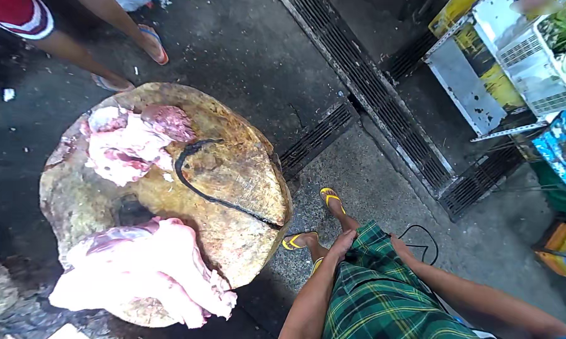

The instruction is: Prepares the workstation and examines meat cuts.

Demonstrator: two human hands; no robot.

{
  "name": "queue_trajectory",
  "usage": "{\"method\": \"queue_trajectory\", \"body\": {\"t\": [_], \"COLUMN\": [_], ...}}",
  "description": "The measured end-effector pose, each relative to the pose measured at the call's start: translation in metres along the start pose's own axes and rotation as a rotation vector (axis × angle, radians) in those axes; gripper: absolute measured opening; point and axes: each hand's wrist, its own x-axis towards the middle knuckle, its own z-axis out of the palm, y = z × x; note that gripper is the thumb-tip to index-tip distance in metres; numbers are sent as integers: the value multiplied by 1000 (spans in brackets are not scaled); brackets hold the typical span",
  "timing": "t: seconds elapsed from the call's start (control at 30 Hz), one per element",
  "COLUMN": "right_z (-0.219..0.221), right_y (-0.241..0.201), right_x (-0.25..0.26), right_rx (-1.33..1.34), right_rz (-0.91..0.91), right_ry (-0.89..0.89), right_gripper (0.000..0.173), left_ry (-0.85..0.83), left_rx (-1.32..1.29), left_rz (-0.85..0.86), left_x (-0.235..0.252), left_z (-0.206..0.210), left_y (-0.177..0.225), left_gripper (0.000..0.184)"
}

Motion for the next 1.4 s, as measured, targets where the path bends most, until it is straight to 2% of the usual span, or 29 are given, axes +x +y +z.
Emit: {"method": "queue_trajectory", "body": {"t": [0.1, 0.17, 0.33, 0.43, 0.5, 0.63, 0.77, 0.93, 1.0, 1.13, 1.23, 1.4], "right_z": [7, 10, 1, -4, -4, -7, -3, -18, -14, -4, 2, -14], "right_y": [10, 15, 19, 18, 15, 2, 5, -8, 1, 18, 24, 17], "right_x": [2, 0, -3, -1, 0, -8, -11, -10, -2, 2, 1, -7], "right_rx": [346, 437, 286, 185, 97, 63, 78, -190, -165, 151, 329, -26], "right_rz": [-79, -181, -296, -322, -281, -47, -120, 52, 12, -172, -292, -266], "right_ry": [120, 189, 204, 178, 141, 65, 116, -28, -25, 37, 102, 150], "right_gripper": [45, 43, 41, 39, 40, 45, 53, 47, 45, 49, 47, 40], "left_ry": [2, -14, -27, -58, -49, -59, -36, -37, -57, -90, -161, -134], "left_rx": [-33, -42, -104, -122, -118, -174, -198, -193, -167, -96, 6, -86], "left_rz": [-15, -22, -40, -65, -101, -159, -184, -150, -156, -200, -120, -111], "left_x": [0, -1, 4, 9, 11, 9, 6, 12, 13, 11, 14, 17], "left_z": [2, 1, 2, 3, 4, 5, 9, 10, 10, 8, 7, 5], "left_y": [2, 4, 3, 3, 4, 6, 16, 15, 15, 21, 19, 15], "left_gripper": [42, 40, 38, 56, 52, 42, 37, 44, 45, 49, 50, 47]}}
